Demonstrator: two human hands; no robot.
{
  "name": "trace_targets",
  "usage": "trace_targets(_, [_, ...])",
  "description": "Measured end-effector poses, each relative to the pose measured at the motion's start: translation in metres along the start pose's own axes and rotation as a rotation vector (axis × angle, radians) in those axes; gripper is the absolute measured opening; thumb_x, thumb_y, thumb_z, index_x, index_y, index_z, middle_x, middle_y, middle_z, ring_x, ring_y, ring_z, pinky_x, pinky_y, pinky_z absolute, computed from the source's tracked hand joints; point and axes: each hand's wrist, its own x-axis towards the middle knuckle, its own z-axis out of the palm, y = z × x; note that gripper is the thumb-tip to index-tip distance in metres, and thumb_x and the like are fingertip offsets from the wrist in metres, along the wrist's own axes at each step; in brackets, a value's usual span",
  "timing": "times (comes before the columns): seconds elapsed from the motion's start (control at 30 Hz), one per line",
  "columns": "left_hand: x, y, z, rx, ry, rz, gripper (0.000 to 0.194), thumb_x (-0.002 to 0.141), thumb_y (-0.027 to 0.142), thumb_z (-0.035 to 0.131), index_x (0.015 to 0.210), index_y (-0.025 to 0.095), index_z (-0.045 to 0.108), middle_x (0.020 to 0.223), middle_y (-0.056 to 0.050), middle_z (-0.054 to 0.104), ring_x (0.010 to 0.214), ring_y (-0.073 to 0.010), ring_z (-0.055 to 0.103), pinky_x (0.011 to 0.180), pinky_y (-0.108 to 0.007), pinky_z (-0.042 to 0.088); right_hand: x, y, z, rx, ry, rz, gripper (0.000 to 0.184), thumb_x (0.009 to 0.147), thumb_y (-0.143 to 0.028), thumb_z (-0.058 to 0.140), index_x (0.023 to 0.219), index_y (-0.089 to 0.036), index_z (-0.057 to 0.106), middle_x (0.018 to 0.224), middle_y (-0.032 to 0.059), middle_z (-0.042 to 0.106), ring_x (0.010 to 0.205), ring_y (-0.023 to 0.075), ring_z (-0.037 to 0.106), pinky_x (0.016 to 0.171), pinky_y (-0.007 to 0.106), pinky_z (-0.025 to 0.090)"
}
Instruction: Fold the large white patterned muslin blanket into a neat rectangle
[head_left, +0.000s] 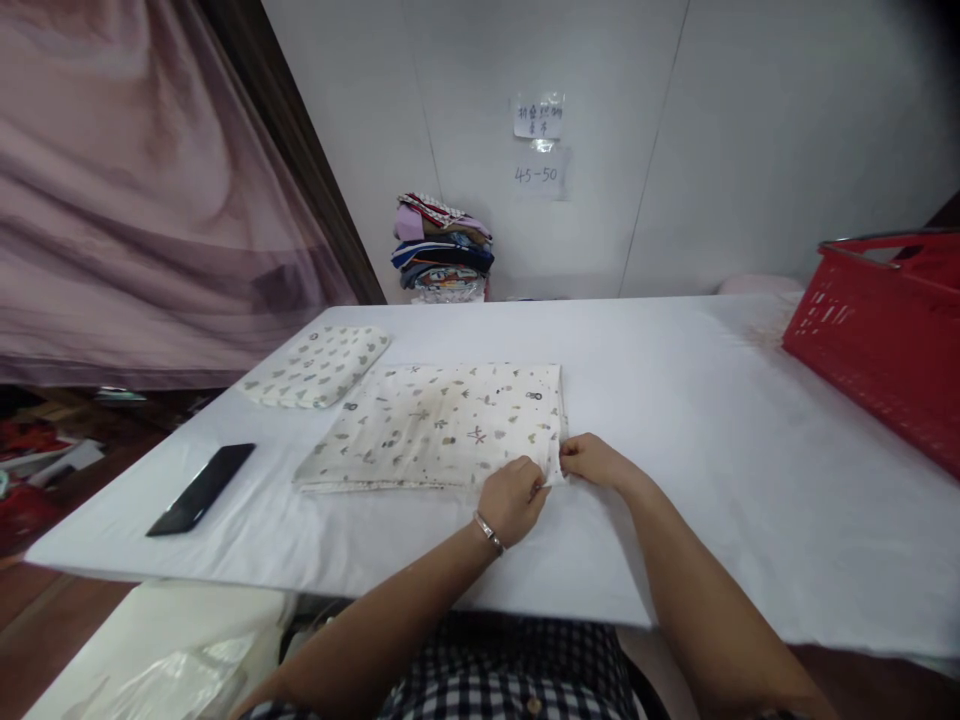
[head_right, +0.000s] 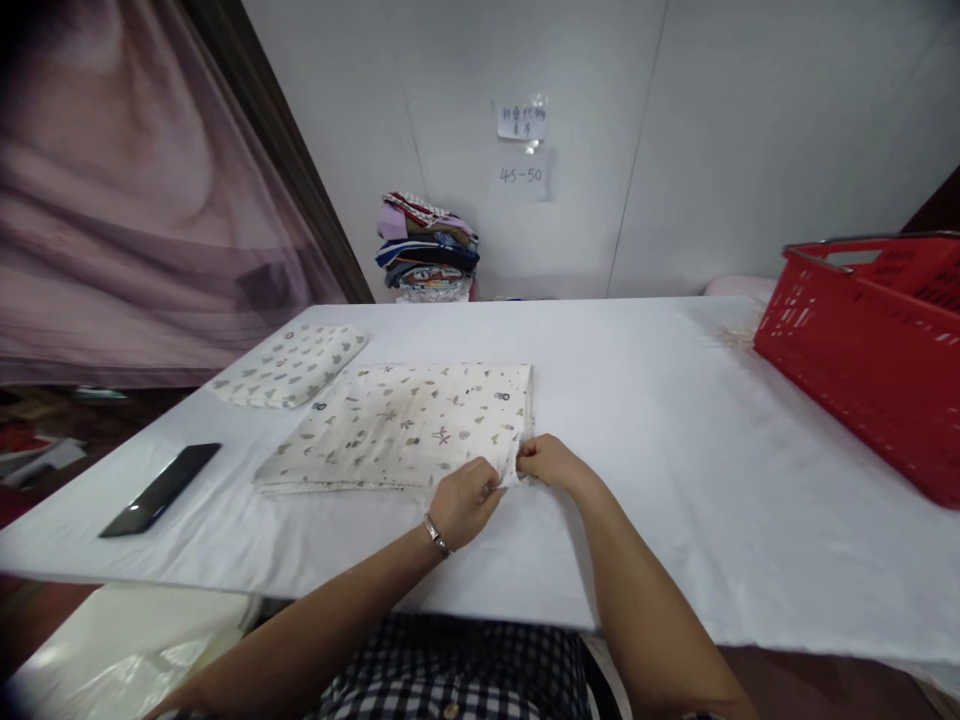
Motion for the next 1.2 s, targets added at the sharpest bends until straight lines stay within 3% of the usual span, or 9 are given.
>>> trace_targets(0.07, [0.0,0.0,0.001,-0.001,0.005,0.011,0.006,0.08,0.021,0.054,0.076,0.019,0.049,0.079,0.0,0.054,0.072,-0.0131,0.05,0.063,-0.026,0.036,-0.001,-0.002,0.002,0.031,0.003,-0.028,0.009,0.06,-0.023,0.054,0.062,-0.015,0.058,0.049,-0.005,0.048,0.046,0.0072,0.039,0.045,0.02,0.029])
trace_targets(0.23, [-0.001,-0.002,0.001,-0.013,0.001,0.032,0.006,0.079,0.019,0.054,0.075,0.019,0.05,0.078,-0.001,0.054,0.071,-0.013,0.05,0.063,-0.025,0.037,-0.007,-0.007,0.006,0.119,-0.227,-0.007,0.007,0.058,-0.019,0.05,0.06,-0.015,0.056,0.043,-0.0063,0.044,0.04,0.0067,0.034,0.041,0.02,0.024])
trace_targets(0.37, [-0.003,-0.002,-0.003,-0.032,-0.005,0.052,0.006,0.081,0.023,0.053,0.076,0.019,0.052,0.079,-0.001,0.056,0.072,-0.0131,0.051,0.064,-0.025,0.039,-0.008,-0.008,0.008,0.121,-0.22,0.01,0.009,0.053,-0.016,0.048,0.058,-0.016,0.055,0.04,-0.0071,0.041,0.039,0.0062,0.031,0.04,0.02,0.022])
trace_targets(0.5, [-0.003,-0.01,-0.012,-0.036,0.051,0.083,0.018,0.086,0.034,0.048,0.083,0.019,0.057,0.085,-0.004,0.06,0.083,-0.0158,0.055,0.077,-0.03,0.043,-0.006,-0.006,0.005,0.261,-0.201,-0.014,0.011,0.056,-0.02,0.051,0.064,-0.016,0.056,0.044,-0.0079,0.04,0.041,0.0057,0.03,0.041,0.02,0.02])
trace_targets(0.63, [-0.004,-0.034,-0.019,0.09,0.145,-0.046,0.031,0.088,0.038,0.044,0.11,0.019,0.056,0.121,-0.01,0.056,0.117,-0.022,0.045,0.099,-0.039,0.034,-0.005,-0.005,-0.002,0.303,-0.116,-0.029,0.017,0.058,-0.025,0.057,0.071,-0.016,0.058,0.051,-0.0075,0.043,0.044,0.005,0.03,0.043,0.02,0.021])
trace_targets(0.73, [-0.007,-0.05,-0.017,0.206,0.069,-0.191,0.049,0.088,0.048,0.04,0.127,0.019,0.047,0.14,-0.011,0.041,0.132,-0.0274,0.029,0.107,-0.049,0.023,-0.007,-0.007,-0.004,0.304,-0.05,-0.065,0.012,0.058,-0.025,0.058,0.065,-0.016,0.054,0.05,-0.0078,0.041,0.046,0.0054,0.033,0.045,0.02,0.022])
trace_targets(0.83, [-0.011,-0.057,-0.013,0.247,-0.011,-0.275,0.06,0.087,0.057,0.034,0.133,0.02,0.041,0.145,-0.01,0.033,0.134,-0.0287,0.024,0.108,-0.053,0.018,-0.01,-0.01,-0.004,0.31,-0.054,-0.094,0.011,0.06,-0.024,0.056,0.065,-0.017,0.05,0.05,-0.007,0.044,0.048,0.0064,0.038,0.045,0.02,0.022])
trace_targets(0.93, [-0.013,-0.06,-0.01,0.265,-0.016,-0.277,0.063,0.087,0.06,0.03,0.134,0.02,0.04,0.145,-0.009,0.032,0.135,-0.0279,0.023,0.109,-0.052,0.016,-0.011,-0.01,-0.005,0.307,-0.139,-0.085,0.01,0.06,-0.023,0.052,0.068,-0.018,0.049,0.05,-0.0053,0.05,0.046,0.0071,0.042,0.044,0.02,0.022])
trace_targets(1.2, [-0.011,-0.06,-0.011,0.278,-0.053,-0.299,0.064,0.085,0.062,0.029,0.133,0.021,0.043,0.145,-0.008,0.032,0.134,-0.0281,0.024,0.11,-0.052,0.014,-0.013,-0.009,-0.009,0.326,-0.221,-0.044,0.021,0.054,-0.017,0.049,0.075,-0.019,0.045,0.05,-0.0086,0.047,0.038,0.0045,0.037,0.039,0.019,0.019])
